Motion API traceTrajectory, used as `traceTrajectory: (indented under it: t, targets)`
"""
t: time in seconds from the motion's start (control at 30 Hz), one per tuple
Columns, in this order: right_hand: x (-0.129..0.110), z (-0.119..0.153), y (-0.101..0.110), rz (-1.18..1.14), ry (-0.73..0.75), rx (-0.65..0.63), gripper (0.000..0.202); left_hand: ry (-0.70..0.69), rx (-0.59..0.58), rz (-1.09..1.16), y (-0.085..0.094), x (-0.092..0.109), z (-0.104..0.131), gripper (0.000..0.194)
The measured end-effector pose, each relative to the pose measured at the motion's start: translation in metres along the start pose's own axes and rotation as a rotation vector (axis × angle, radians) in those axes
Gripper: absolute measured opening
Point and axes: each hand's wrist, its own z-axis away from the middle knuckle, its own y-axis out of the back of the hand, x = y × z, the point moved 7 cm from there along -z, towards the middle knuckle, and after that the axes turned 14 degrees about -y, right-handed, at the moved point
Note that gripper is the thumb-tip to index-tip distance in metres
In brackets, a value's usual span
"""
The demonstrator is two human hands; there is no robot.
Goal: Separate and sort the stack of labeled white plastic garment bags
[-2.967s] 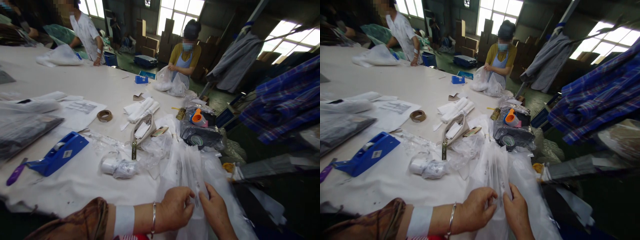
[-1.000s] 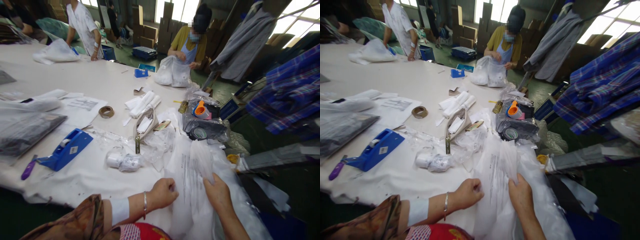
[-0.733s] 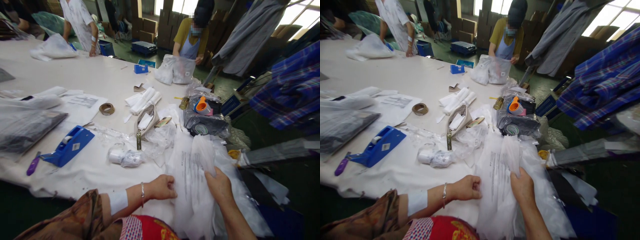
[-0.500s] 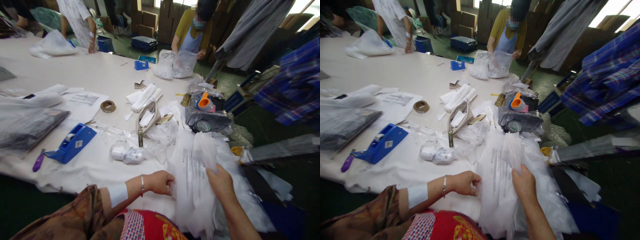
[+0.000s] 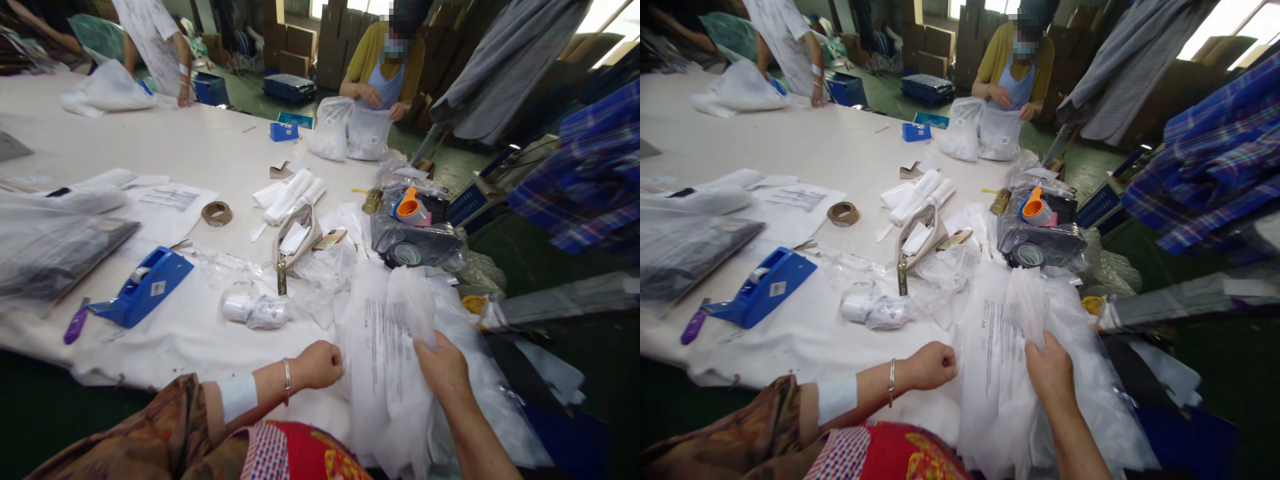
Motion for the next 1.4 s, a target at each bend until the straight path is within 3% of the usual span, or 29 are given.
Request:
traceTrajectory:
  t: [0.1,0.17,0.33,0.5,0.67,0.73,0.87,0.97,1.1,1.27,1.33,1.4]
  targets:
    - [0.004,0.0,0.0,-0.005,-0.007,-0.003,0.044,0.048,0.055,-0.149,0.001,-0.004,0.009,0.014]
    - [0.007,0.0,0.0,-0.005,-0.023,-0.01,0.048,0.065,0.114,-0.122,-0.001,-0.004,0.018,0.018]
    - [0.007,0.0,-0.003,-0.006,-0.036,-0.023,0.049,0.074,0.108,0.256,-0.027,0.007,0.023,0.027]
    - [0.002,0.001,-0.003,-0.003,-0.018,-0.032,0.043,0.246,0.117,0.56,-0.049,0.01,0.005,0.022]
    - [0.001,0.003,-0.004,0.006,-0.008,-0.028,0.038,0.067,0.246,0.475,-0.042,0.039,-0.017,0.015]
    - [0.001,0.004,-0.004,0.009,0.001,-0.035,0.037,-0.022,0.24,0.415,-0.041,0.057,-0.02,0.013]
    - [-0.003,0.007,-0.008,-0.043,0.01,-0.099,0.048,-0.225,0.155,0.382,-0.047,0.091,-0.023,0.05]
    - [-0.009,0.013,-0.013,-0.063,0.043,-0.164,0.07,-0.339,0.153,0.303,-0.049,0.107,-0.025,0.048]
    - [-0.013,0.016,-0.021,0.053,0.071,-0.152,0.084,-0.337,0.133,0.178,-0.054,0.114,-0.03,0.02]
    - [-0.008,0.006,-0.023,0.136,0.117,-0.161,0.048,-0.51,0.026,0.201,-0.057,0.124,-0.02,0.024]
    - [-0.001,0.002,-0.017,0.113,0.104,-0.16,0.043,-0.52,0.068,0.163,-0.045,0.111,-0.017,0.028]
    - [0.009,-0.002,-0.008,0.079,0.063,-0.135,0.043,-0.395,0.246,0.075,-0.02,0.081,-0.022,0.03]
